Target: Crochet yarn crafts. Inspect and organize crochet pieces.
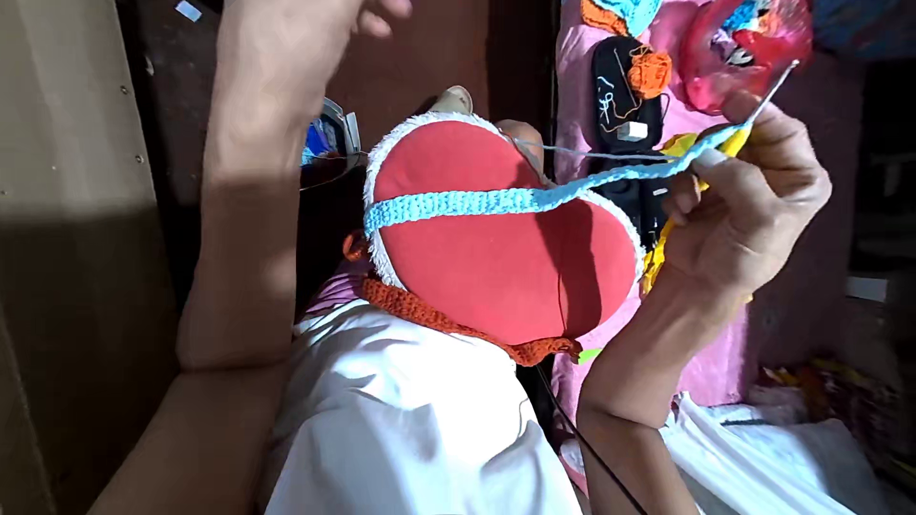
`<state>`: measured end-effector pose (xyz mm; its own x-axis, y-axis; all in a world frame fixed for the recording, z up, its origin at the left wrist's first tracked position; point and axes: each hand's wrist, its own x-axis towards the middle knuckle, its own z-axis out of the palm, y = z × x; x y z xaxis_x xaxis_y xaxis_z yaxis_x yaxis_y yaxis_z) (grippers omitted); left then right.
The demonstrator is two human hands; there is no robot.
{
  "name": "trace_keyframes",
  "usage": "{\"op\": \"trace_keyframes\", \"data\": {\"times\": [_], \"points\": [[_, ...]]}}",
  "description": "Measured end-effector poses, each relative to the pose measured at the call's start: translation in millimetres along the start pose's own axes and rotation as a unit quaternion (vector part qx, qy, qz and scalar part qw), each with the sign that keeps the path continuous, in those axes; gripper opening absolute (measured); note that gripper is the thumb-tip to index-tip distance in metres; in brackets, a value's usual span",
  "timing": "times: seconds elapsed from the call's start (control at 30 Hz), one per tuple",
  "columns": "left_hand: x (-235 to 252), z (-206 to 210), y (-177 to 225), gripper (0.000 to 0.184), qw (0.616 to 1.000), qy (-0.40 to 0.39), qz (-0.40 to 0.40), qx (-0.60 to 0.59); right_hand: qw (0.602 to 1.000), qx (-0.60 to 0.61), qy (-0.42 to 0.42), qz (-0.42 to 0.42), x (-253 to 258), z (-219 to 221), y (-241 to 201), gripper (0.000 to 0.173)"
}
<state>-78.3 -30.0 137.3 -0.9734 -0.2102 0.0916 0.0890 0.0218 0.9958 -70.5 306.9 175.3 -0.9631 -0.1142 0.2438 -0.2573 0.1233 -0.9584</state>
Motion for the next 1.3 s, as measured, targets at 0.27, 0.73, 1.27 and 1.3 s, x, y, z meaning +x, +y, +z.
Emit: {"op": "trace_keyframes", "data": {"times": [0.27, 0.73, 1.27, 1.3], "points": [[-82.2, 61.4, -50.4, 0.024, 0.923, -0.185, 0.146, 0.304, 0.997, -0.003, 0.059, 0.040, 25.3, -10.3, 2.7, 0.020], [-89.5, -108.2, -32.6, 0.017, 0.887, -0.436, 0.126, 0.086, 0.991, 0.054, 0.108, 0.066, -55.4, -15.7, 17.1, 0.029], [-89.9, -112.4, -83.2, 0.036, 0.935, -0.316, 0.027, -0.162, 0.980, 0.066, 0.173, 0.067, -70.0, -32.1, 29.6, 0.031], [-92.4, -110.1, -90.1, 0.034, 0.939, -0.323, -0.037, -0.117, 0.980, 0.063, 0.176, 0.069, -72.5, -28.7, 30.7, 0.032]]}}
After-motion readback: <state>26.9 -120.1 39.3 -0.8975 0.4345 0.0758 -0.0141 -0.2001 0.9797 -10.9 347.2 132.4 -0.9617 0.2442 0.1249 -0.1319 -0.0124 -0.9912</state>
